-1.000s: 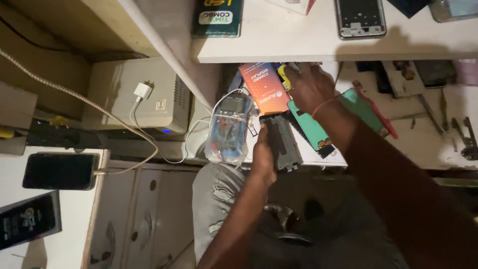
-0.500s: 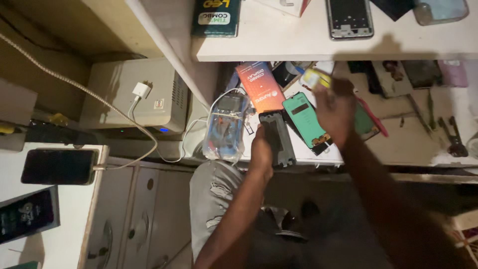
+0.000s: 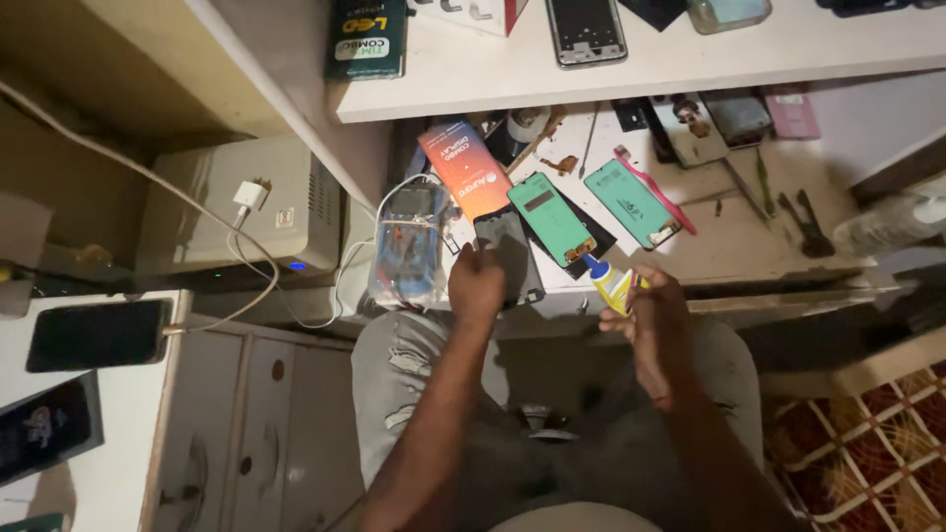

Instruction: The person removes a battery from a disassembled smartphone, places it on the bench, and then applies adhesive along the inner frame of the phone chassis using a small tube. The person handles the phone chassis, battery, and adhesive tube.

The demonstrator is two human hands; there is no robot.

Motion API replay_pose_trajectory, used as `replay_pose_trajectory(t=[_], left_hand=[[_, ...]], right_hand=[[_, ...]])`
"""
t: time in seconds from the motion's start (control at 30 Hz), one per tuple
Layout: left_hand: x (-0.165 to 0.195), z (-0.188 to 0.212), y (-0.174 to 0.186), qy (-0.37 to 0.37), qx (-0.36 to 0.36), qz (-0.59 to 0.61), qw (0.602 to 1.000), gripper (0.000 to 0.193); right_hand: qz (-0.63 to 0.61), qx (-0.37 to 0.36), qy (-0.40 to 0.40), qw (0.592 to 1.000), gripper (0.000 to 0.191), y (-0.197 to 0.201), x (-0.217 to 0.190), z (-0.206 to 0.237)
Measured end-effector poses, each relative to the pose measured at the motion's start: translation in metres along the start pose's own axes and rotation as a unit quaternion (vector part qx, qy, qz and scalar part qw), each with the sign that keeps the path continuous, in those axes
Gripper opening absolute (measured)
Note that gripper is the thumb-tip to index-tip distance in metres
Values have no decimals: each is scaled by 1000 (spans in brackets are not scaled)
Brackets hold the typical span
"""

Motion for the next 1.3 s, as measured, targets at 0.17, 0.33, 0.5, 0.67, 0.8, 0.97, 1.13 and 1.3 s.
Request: replay_pose_trajectory(t=[0.17, 0.33, 0.5, 0.67, 0.8, 0.97, 1.13, 1.3], left_hand=[[-3, 64, 8, -2, 5, 54, 999, 39], [-18, 152, -53, 140, -267, 258, 918, 23], [-25, 153, -53, 123, -289, 288, 905, 17], [-29, 144, -55, 94, -305, 233, 919, 18], [-11, 136, -47, -23, -291, 235, 927, 20], [-22, 140, -46, 65, -307, 207, 926, 21], [-21, 137, -40, 50, -267, 238, 933, 25], [-35, 137, -42, 69, -254, 265, 928, 23]], right_hand=[[-16, -23, -22, 999, 40, -2, 12, 35], [-62, -104, 5, 993, 40, -19, 25, 73], [89, -170, 76, 978, 34, -28, 26, 88], [167, -187, 162, 954, 36, -33, 4, 89], [252, -205, 253, 911, 33, -45, -24, 98], [357, -207, 362, 836, 21, -56, -55, 114], [338, -217, 367, 839, 11, -67, -56, 120], [318, -275, 257, 870, 9, -67, -25, 105]])
Point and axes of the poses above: each hand's wrist, its own z-axis away from the middle knuckle, its own y-axis out of the back of the hand, x = y × z, the point moved 10 cm from there along -z, towards the middle knuckle, and after that the axes turned 5 degrees about x, right-handed, at the moved point
